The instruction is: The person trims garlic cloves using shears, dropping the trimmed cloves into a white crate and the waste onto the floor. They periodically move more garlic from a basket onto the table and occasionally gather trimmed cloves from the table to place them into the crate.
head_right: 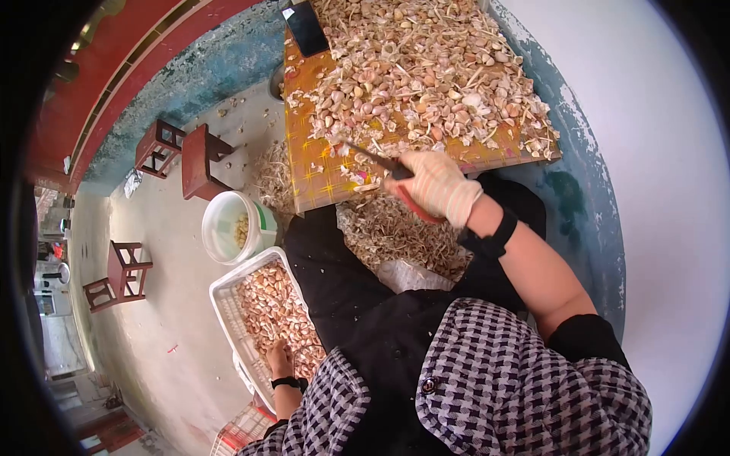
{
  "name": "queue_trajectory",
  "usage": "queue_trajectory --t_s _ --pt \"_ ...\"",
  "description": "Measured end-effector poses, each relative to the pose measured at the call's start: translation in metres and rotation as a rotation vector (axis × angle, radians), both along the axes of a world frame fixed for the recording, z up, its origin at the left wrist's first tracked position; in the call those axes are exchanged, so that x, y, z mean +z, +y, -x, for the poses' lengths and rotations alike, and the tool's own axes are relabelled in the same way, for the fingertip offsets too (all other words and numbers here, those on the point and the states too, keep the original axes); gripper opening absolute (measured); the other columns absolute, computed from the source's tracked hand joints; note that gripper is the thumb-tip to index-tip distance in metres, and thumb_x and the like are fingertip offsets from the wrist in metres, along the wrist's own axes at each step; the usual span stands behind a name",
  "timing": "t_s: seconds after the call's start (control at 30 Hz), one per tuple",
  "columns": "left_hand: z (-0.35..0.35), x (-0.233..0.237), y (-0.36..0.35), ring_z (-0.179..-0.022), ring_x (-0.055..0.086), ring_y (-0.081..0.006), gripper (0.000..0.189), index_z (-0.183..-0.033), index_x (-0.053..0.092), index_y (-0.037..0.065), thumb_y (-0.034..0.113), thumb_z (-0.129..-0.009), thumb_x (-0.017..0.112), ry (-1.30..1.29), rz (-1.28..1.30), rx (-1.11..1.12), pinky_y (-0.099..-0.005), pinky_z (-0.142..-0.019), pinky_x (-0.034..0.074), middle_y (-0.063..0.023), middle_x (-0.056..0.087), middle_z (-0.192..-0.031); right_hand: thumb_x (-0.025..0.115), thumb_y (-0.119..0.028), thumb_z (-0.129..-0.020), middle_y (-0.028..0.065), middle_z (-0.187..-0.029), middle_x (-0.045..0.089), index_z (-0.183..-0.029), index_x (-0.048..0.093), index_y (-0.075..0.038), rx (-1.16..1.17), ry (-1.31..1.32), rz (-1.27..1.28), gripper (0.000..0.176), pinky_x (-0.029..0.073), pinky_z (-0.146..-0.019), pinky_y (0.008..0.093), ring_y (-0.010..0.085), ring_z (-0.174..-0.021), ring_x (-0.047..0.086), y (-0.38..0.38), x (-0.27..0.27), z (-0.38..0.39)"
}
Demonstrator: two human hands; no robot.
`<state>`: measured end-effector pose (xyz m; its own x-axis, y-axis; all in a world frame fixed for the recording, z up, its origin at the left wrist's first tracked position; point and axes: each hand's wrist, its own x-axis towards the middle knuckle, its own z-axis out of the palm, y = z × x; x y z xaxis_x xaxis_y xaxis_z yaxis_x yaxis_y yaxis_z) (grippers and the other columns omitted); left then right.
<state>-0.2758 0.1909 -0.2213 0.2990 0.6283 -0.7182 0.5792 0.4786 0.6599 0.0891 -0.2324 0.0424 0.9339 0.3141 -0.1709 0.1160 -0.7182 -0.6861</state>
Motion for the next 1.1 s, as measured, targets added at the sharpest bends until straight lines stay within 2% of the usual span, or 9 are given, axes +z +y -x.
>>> queue_trajectory --t_s 0.2,0.37,0.47,0.53,0.77,0.9,0.97,1.0,1.1 --pt "0.005 -0.031 0.017 -0.041 0.043 -0.0109 0.015 -0.068 0.053 0.006 0.006 -0.075 0.067 0.107 -0.199 -0.029 -0.0248 -0.035 0.029 -0.0016 0.050 -0.056 0.071 -0.036 -0.076 0.0161 -0.071 0.062 -0.093 0.067 -0.004 0.049 -0.185 0.103 0.036 0.047 -0.066 0.0395 0.0307 -0.068 0.060 0.026 -0.008 -0.087" --pt "0.006 -0.047 0.022 -0.040 0.042 -0.0086 0.017 -0.061 0.051 0.008 0.000 -0.076 0.054 0.036 -0.187 -0.017 -0.0257 -0.035 0.029 -0.0005 0.050 -0.054 0.066 -0.029 -0.079 0.0172 -0.093 0.067 -0.102 0.067 -0.007 0.204 -0.435 0.444 0.032 0.051 -0.079 0.0446 0.0362 -0.087 0.064 0.072 -0.047 -0.148" --pt "0.022 -0.057 0.035 -0.053 0.051 -0.0114 0.016 -0.089 0.068 -0.001 0.013 -0.081 0.063 0.153 -0.189 -0.037 -0.0266 -0.047 0.039 -0.0024 0.059 -0.067 0.066 -0.029 -0.080 0.0183 -0.100 0.066 -0.110 0.064 -0.009 0.379 -0.599 0.642 0.037 0.051 -0.082 0.0451 0.0354 -0.094 0.064 0.092 -0.073 -0.173" --pt "-0.010 0.009 0.009 -0.057 0.054 -0.0131 0.028 -0.095 0.066 -0.005 0.021 -0.085 0.066 0.263 -0.109 0.171 -0.0274 -0.050 0.043 -0.0038 0.060 -0.071 0.064 -0.026 -0.081 0.0181 -0.098 0.066 -0.114 0.062 -0.010 0.349 -0.563 0.696 0.037 0.051 -0.083 0.0456 0.0358 -0.095 0.064 0.101 -0.076 -0.167" --pt "-0.011 0.033 0.058 -0.063 0.057 -0.0134 0.028 -0.101 0.059 -0.004 0.021 -0.089 0.062 0.039 -0.397 0.363 -0.0244 -0.055 0.045 -0.0084 0.062 -0.080 0.064 -0.040 -0.083 0.0180 -0.102 0.067 -0.114 0.063 -0.011 0.217 -0.538 0.786 0.043 0.051 -0.083 0.0461 0.0352 -0.096 0.064 0.097 -0.051 -0.152" --pt "-0.120 0.122 0.013 -0.063 0.057 -0.0113 0.021 -0.106 0.060 -0.003 0.012 -0.092 0.057 -0.401 -0.425 0.081 -0.0227 -0.054 0.043 -0.0066 0.062 -0.079 0.062 -0.041 -0.084 0.0166 -0.088 0.069 -0.110 0.066 -0.012 0.110 -0.471 0.300 0.040 0.051 -0.074 0.0445 0.0330 -0.083 0.066 0.064 -0.057 -0.133" --pt "-0.182 0.164 -0.047 -0.067 0.058 -0.0110 0.024 -0.115 0.059 -0.001 0.009 -0.093 0.055 -0.606 -0.322 -0.216 -0.0222 -0.055 0.044 -0.0063 0.063 -0.082 0.060 -0.023 -0.087 0.0105 -0.075 0.068 -0.105 0.067 -0.009 0.166 -0.264 -0.088 0.024 0.051 -0.061 0.0354 0.0212 -0.068 0.065 0.051 -0.040 -0.098" --pt "-0.212 0.178 -0.079 -0.069 0.059 -0.0115 0.028 -0.120 0.058 -0.001 0.009 -0.094 0.054 -0.715 -0.236 -0.383 -0.0228 -0.056 0.044 -0.0066 0.064 -0.085 0.065 -0.017 -0.085 -0.0014 -0.072 0.060 -0.105 0.066 -0.003 0.097 -0.055 -0.465 0.024 0.042 -0.053 0.0280 0.0088 -0.057 0.051 0.050 -0.049 -0.079" --pt "-0.280 0.211 -0.185 -0.071 0.058 -0.0098 0.035 -0.126 0.055 0.001 0.004 -0.092 0.060 -0.945 0.046 -0.642 -0.0214 -0.057 0.045 -0.0041 0.063 -0.088 0.066 -0.015 -0.084 -0.0001 -0.072 0.060 -0.093 0.064 -0.002 0.002 0.218 -0.724 0.016 0.042 -0.050 0.0214 0.0068 -0.057 0.053 0.043 -0.005 -0.011"
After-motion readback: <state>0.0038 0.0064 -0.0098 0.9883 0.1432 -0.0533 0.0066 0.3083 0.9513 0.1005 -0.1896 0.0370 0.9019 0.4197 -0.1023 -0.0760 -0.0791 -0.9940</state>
